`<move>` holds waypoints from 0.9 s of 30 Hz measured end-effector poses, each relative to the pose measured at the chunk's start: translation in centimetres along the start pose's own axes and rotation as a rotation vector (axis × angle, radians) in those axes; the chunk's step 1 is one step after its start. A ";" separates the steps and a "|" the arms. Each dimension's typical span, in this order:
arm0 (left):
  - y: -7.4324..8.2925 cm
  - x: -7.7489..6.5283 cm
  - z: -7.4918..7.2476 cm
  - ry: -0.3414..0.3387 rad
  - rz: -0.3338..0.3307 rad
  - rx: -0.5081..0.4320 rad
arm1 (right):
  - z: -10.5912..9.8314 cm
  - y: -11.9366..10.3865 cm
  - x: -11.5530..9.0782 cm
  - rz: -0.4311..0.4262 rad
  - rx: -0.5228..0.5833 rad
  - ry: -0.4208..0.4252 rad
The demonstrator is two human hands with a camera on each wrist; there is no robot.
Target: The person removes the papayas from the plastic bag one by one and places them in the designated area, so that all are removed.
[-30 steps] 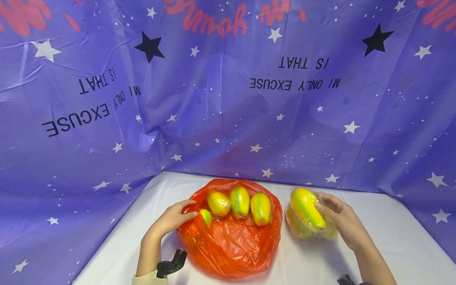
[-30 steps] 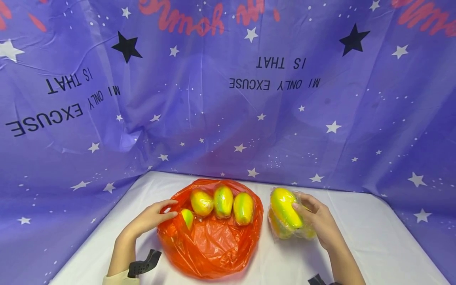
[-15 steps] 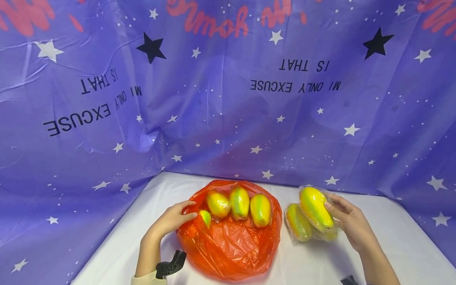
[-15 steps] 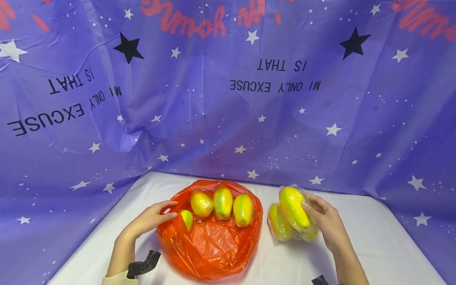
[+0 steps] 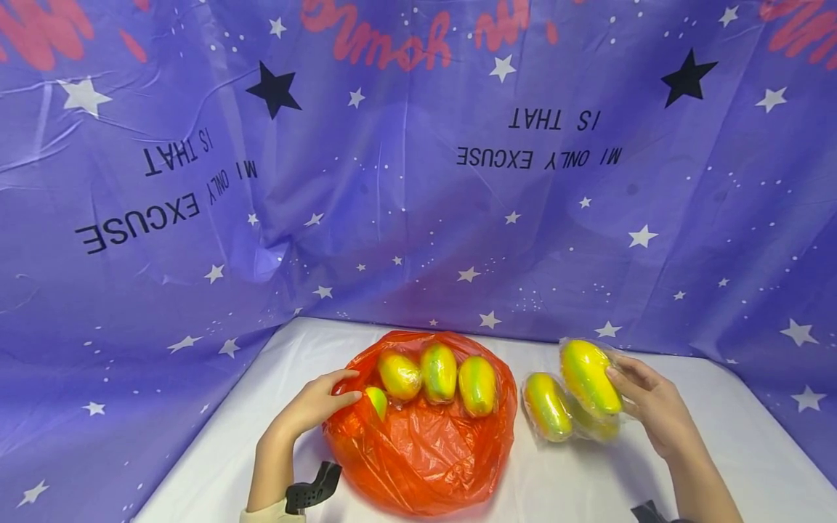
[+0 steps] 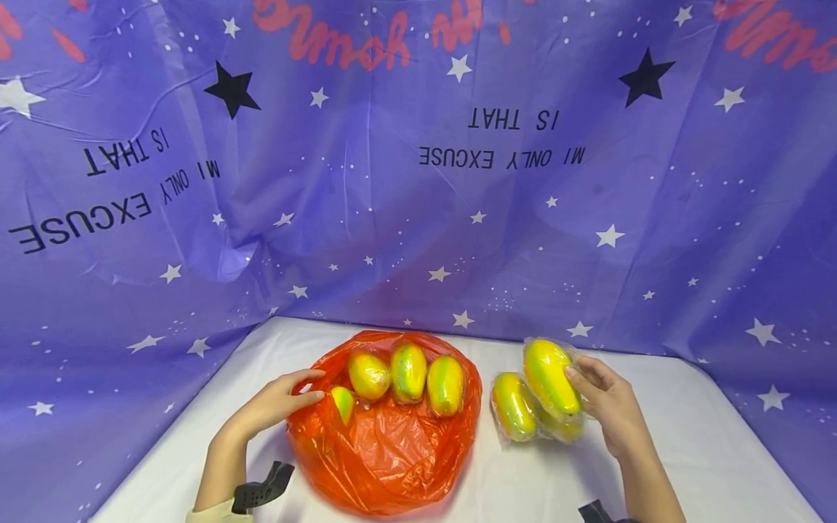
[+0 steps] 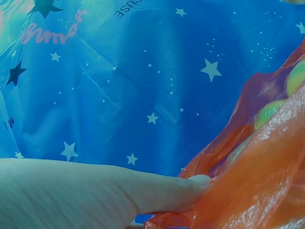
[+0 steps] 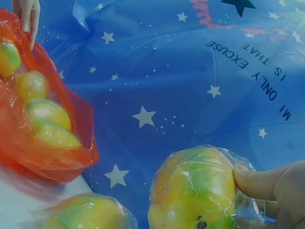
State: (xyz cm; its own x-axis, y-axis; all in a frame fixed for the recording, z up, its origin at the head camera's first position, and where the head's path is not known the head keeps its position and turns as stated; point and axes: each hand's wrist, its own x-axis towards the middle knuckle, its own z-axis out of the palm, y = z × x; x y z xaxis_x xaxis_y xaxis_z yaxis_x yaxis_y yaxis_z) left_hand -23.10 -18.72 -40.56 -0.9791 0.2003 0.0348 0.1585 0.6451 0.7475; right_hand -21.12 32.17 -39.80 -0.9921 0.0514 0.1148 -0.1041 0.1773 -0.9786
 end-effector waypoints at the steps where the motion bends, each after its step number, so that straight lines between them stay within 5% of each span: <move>1: 0.0 0.0 0.0 -0.001 0.000 0.000 | -0.1 0.1 0.0 -0.002 0.013 0.001; 27: -0.1 0.2 0.3 -0.006 -0.012 0.010 | -4.4 1.3 0.2 0.048 0.056 0.026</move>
State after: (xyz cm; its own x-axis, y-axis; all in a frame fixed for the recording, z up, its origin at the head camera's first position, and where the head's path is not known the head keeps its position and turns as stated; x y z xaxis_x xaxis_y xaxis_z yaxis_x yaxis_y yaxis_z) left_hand -23.28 -18.58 -40.82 -0.9802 0.1970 0.0216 0.1480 0.6552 0.7408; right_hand -21.12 36.77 -40.30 -0.9939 0.0840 0.0717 -0.0614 0.1188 -0.9910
